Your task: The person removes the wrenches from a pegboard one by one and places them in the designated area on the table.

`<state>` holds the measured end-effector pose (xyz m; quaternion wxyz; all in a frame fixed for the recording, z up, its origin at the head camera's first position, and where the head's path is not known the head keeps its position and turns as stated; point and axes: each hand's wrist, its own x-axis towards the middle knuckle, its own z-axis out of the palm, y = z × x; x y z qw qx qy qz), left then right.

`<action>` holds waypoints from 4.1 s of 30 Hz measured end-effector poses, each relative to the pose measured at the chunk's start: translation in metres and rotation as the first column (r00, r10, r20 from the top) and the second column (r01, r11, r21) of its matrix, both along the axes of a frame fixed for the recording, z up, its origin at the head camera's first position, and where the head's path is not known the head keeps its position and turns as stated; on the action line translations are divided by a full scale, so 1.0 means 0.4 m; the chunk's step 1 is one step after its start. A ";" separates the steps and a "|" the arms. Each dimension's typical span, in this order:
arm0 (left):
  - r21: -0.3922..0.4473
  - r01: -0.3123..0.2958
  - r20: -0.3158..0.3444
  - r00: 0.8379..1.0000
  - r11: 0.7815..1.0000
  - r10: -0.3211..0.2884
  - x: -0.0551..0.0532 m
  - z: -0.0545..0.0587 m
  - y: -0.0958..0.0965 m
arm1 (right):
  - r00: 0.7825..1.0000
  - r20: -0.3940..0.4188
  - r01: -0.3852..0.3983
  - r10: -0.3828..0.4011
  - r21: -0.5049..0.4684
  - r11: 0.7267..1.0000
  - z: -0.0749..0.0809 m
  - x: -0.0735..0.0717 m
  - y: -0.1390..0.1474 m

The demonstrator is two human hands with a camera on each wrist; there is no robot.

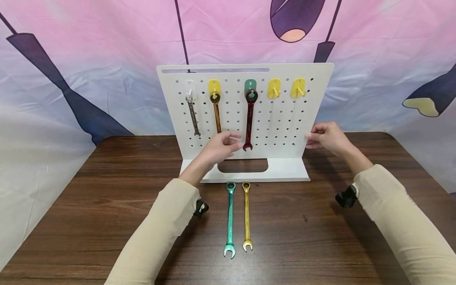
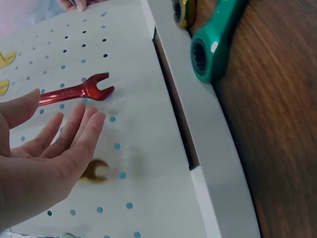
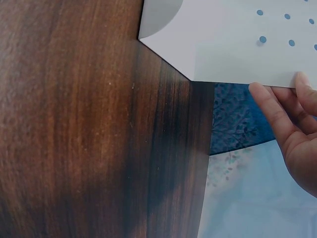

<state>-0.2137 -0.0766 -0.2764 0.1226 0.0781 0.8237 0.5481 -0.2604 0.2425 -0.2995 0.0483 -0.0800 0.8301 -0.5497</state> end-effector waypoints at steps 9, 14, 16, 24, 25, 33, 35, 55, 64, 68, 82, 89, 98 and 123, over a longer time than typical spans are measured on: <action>-0.027 0.016 -0.107 0.994 1.000 -0.019 -0.006 0.017 0.024 | 1.000 0.000 0.006 -0.006 0.006 1.000 -0.001 0.001 0.001; -0.007 0.009 -0.138 0.990 1.000 -0.010 -0.013 0.033 0.037 | 1.000 -0.005 0.003 -0.003 0.001 1.000 -0.001 0.001 0.000; -0.004 0.003 -0.137 0.991 1.000 -0.004 -0.015 0.038 0.042 | 1.000 -0.005 0.002 -0.002 0.000 1.000 0.000 0.001 0.000; 0.016 -0.017 -0.156 0.988 1.000 0.020 -0.012 0.043 0.048 | 1.000 -0.002 0.002 -0.002 0.000 1.000 0.001 0.001 -0.001; 0.027 -0.016 -0.159 0.987 1.000 0.020 -0.012 0.042 0.049 | 1.000 -0.002 0.002 -0.002 0.002 1.000 0.001 0.001 -0.002; 0.094 0.013 -0.176 0.984 0.995 0.004 -0.002 0.041 0.053 | 1.000 0.004 0.009 -0.009 0.018 1.000 0.003 0.003 -0.001; 0.094 0.012 -0.183 0.983 0.995 0.005 0.001 0.043 0.057 | 1.000 0.004 0.010 -0.010 0.017 1.000 0.003 0.003 0.000; 0.165 0.053 -0.163 0.986 0.985 -0.025 0.034 0.063 0.070 | 1.000 0.003 0.010 -0.010 0.018 1.000 -0.001 0.002 0.002; 0.204 0.068 -0.113 0.993 0.977 -0.046 0.050 0.079 0.069 | 1.000 0.006 -0.017 0.016 0.035 0.999 -0.002 0.008 0.005; 0.213 0.075 -0.107 0.993 0.974 -0.054 0.058 0.084 0.068 | 1.000 0.011 -0.027 0.026 0.044 0.999 -0.002 0.010 0.007; 0.270 0.084 -0.102 0.993 0.959 -0.058 0.068 0.106 0.060 | 1.000 0.014 -0.008 0.008 -0.003 1.000 0.002 0.005 0.001; 0.262 0.097 -0.099 0.992 0.960 -0.073 0.074 0.122 0.058 | 1.000 0.015 -0.003 0.004 -0.013 1.000 0.002 0.003 -0.001; 0.257 0.123 -0.096 0.990 0.958 -0.101 0.087 0.128 0.052 | 1.000 0.015 -0.006 0.006 -0.015 1.000 0.004 0.004 -0.001; 0.207 0.120 -0.011 0.993 0.971 -0.120 0.109 0.026 -0.029 | 0.999 0.006 -0.039 0.039 0.017 0.999 0.004 0.007 0.005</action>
